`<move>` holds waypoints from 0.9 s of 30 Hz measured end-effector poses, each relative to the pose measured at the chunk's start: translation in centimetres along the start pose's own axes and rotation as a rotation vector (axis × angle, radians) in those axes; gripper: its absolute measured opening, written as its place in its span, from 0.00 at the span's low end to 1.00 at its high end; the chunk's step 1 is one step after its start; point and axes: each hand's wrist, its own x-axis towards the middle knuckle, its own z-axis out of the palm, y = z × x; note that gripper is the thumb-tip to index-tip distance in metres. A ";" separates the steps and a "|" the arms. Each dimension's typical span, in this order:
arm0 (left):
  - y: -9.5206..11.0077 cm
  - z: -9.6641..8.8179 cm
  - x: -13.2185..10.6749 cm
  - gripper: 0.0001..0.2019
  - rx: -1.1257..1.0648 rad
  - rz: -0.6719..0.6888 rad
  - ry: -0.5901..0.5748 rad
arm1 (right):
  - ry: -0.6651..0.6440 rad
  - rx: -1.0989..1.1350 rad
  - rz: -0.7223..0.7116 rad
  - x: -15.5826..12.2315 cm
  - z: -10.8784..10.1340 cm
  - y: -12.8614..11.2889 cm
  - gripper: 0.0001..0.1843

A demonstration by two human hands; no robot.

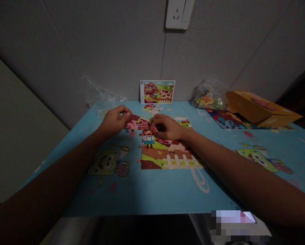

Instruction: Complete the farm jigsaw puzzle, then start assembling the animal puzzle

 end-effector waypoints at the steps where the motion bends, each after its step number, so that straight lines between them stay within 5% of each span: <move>1: -0.2 0.0 0.2 0.11 0.029 -0.064 0.023 | 0.001 0.003 0.002 0.0 0.0 0.1 0.10; 6: -0.4 -0.6 0.7 0.11 0.287 -0.332 0.055 | 0.002 0.017 0.018 0.0 0.1 0.3 0.10; 10: -0.4 -1.2 0.7 0.16 0.420 -0.349 0.019 | 0.006 0.018 0.019 0.1 0.1 0.2 0.10; 20: -0.6 -1.6 0.4 0.28 0.585 0.181 -0.467 | 0.003 0.011 0.001 0.1 0.3 0.5 0.10; 24: -0.5 -2.2 0.4 0.20 0.647 0.188 -0.477 | 0.005 -0.006 -0.016 0.1 0.3 0.5 0.10; 27: -0.6 -2.4 0.4 0.23 0.623 0.238 -0.503 | 0.007 -0.014 -0.031 0.2 0.3 0.5 0.10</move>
